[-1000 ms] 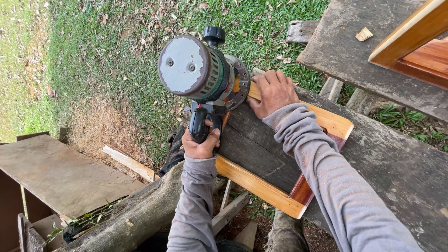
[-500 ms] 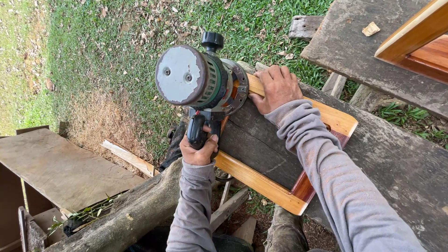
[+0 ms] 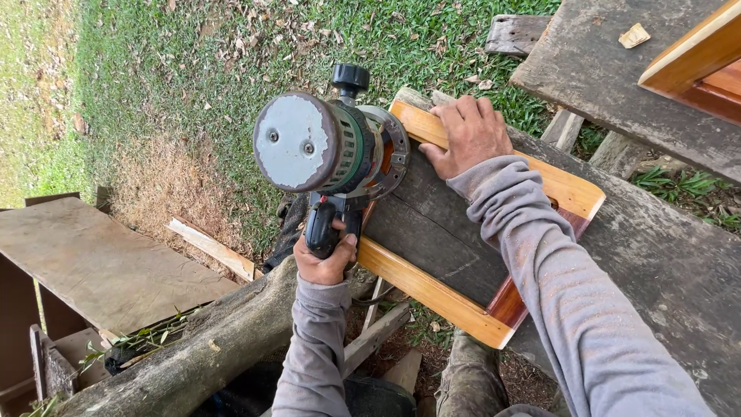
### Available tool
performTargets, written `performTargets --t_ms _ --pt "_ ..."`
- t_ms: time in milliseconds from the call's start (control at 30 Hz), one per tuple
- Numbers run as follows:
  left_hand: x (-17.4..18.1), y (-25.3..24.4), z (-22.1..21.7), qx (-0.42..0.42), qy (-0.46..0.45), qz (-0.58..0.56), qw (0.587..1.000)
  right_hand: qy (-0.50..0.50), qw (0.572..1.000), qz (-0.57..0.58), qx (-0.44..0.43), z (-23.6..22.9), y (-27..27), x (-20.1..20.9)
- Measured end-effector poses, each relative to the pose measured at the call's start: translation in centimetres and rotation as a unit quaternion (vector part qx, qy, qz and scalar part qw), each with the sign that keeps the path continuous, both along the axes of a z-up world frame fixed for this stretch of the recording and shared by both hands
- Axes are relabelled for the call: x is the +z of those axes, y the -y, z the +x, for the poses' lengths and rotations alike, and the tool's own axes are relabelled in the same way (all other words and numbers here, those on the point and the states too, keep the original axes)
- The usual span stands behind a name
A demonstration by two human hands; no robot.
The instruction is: Use a router and jigsaw to shape and finish edges of wooden picture frames.
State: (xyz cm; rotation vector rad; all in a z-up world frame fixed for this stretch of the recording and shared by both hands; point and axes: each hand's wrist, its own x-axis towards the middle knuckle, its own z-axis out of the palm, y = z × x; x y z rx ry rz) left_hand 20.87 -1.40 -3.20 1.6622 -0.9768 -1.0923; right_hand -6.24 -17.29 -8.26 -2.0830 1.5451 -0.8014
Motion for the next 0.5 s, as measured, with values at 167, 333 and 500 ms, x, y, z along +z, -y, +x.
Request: performTargets --t_ms 167,333,500 --pt "0.5 -1.2 0.2 0.012 0.011 0.015 1.000 -0.002 1.000 -0.009 -0.003 0.0 -0.1 -0.2" --pt "1.1 -2.0 0.3 0.006 0.006 0.007 1.000 0.002 1.000 -0.018 -0.003 0.0 -0.1 -0.4" --pt "1.3 -3.2 0.6 0.025 0.016 0.037 0.999 -0.003 1.000 -0.013 -0.005 0.0 -0.1 -0.5"
